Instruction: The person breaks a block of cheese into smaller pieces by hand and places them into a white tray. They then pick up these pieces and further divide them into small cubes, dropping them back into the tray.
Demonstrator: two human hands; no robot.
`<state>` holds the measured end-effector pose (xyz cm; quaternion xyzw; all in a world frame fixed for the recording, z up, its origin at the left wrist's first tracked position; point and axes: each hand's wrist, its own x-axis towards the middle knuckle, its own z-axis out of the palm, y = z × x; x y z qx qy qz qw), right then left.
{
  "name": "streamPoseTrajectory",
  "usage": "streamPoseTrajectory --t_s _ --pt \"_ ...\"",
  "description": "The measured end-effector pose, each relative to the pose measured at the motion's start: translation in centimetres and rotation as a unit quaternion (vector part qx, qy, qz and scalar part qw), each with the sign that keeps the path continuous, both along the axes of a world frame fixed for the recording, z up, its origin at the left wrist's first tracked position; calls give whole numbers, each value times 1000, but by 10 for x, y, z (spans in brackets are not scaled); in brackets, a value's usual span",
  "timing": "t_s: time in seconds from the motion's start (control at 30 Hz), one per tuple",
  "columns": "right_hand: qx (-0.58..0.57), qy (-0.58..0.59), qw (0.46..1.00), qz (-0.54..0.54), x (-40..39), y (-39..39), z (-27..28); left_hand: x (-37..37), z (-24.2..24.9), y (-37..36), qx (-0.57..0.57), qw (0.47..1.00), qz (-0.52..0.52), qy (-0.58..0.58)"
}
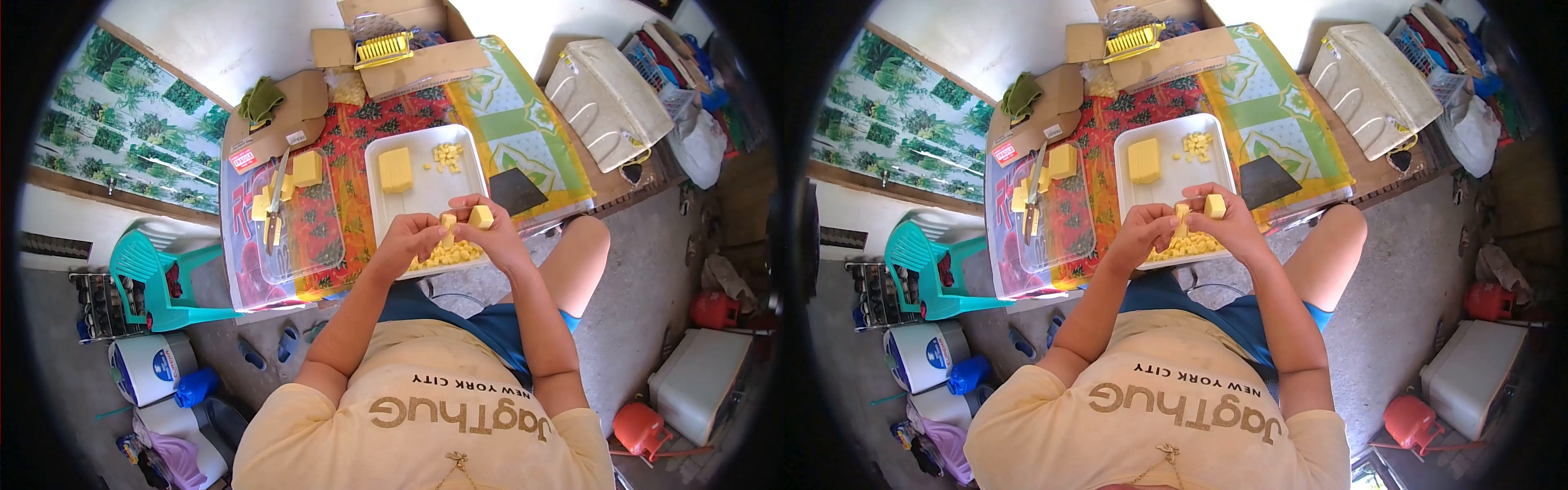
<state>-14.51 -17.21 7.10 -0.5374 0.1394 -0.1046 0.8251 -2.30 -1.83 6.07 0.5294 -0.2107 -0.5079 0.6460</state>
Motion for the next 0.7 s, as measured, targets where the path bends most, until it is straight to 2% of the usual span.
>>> streamPoseTrajectory --t_s 0.17,0.27,0.37,0.47,0.7 --pt "24 17 1000 -5 1 0 3 -1 2 0 -14 1000 11 20" --pt "-1 10 1000 7 0 -3 3 -1 -1 -1 15 999 32 -40" --pt "-55 21 998 28 -2 -3 1 -2 0 -1 12 998 34 -52" --pt "-46 30 998 33 -1 -1 5 -4 1 -2 9 997 43 -58" --pt "-41 9 999 29 -1 -2 3 -3 -6 -3 -4 998 51 -34"
